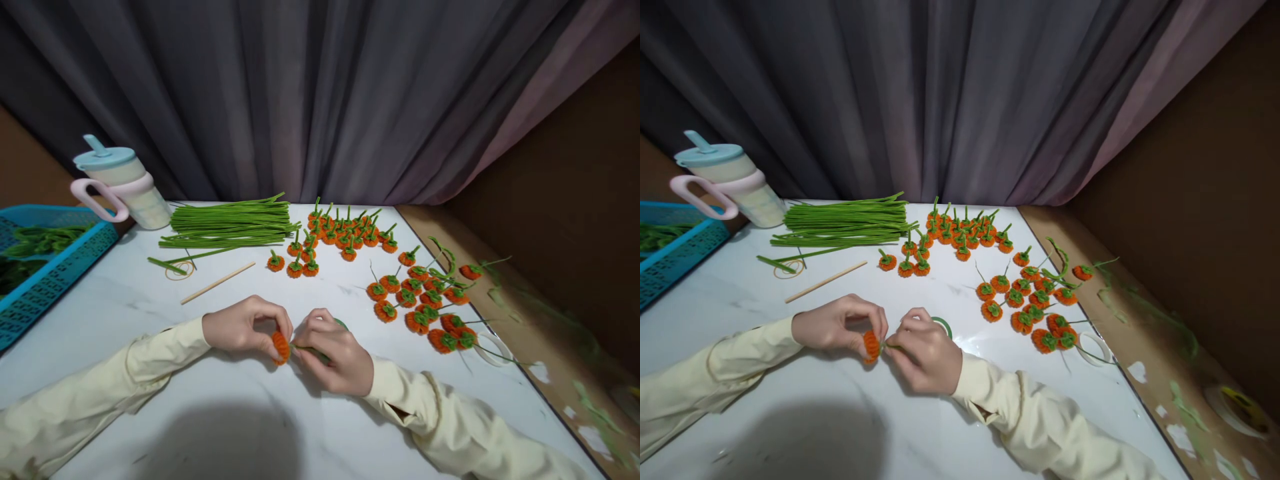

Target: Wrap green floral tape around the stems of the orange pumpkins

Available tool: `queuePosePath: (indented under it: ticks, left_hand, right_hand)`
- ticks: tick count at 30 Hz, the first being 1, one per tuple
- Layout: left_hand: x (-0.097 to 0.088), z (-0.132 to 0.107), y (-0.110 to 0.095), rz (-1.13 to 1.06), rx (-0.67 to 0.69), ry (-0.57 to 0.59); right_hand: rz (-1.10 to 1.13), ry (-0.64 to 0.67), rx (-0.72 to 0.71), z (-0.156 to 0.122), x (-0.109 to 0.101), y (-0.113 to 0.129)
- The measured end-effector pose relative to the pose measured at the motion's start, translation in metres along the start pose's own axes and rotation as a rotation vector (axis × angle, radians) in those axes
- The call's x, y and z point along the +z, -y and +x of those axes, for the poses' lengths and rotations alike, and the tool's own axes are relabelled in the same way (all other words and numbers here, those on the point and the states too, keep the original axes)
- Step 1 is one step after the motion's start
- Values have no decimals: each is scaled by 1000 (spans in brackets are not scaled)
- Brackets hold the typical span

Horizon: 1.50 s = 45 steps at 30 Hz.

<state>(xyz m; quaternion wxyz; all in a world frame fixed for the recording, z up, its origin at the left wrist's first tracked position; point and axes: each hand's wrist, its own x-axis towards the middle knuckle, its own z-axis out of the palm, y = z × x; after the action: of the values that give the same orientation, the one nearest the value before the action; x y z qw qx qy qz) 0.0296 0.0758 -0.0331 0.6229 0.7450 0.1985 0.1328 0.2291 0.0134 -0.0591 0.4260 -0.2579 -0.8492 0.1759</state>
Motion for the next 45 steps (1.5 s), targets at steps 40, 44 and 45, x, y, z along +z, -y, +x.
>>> queuePosePath:
  ticks: [40, 44, 45]
  left_hand:
    - [8, -12, -42, 981, 361, 115]
    - [9, -12, -41, 992, 398, 126]
    - [9, -11, -41, 958, 399, 126]
  right_hand:
    - [1206, 232, 863, 12, -10, -3]
    - [1226, 279, 830, 13, -12, -4]
    - [1224, 292, 819, 13, -12, -4]
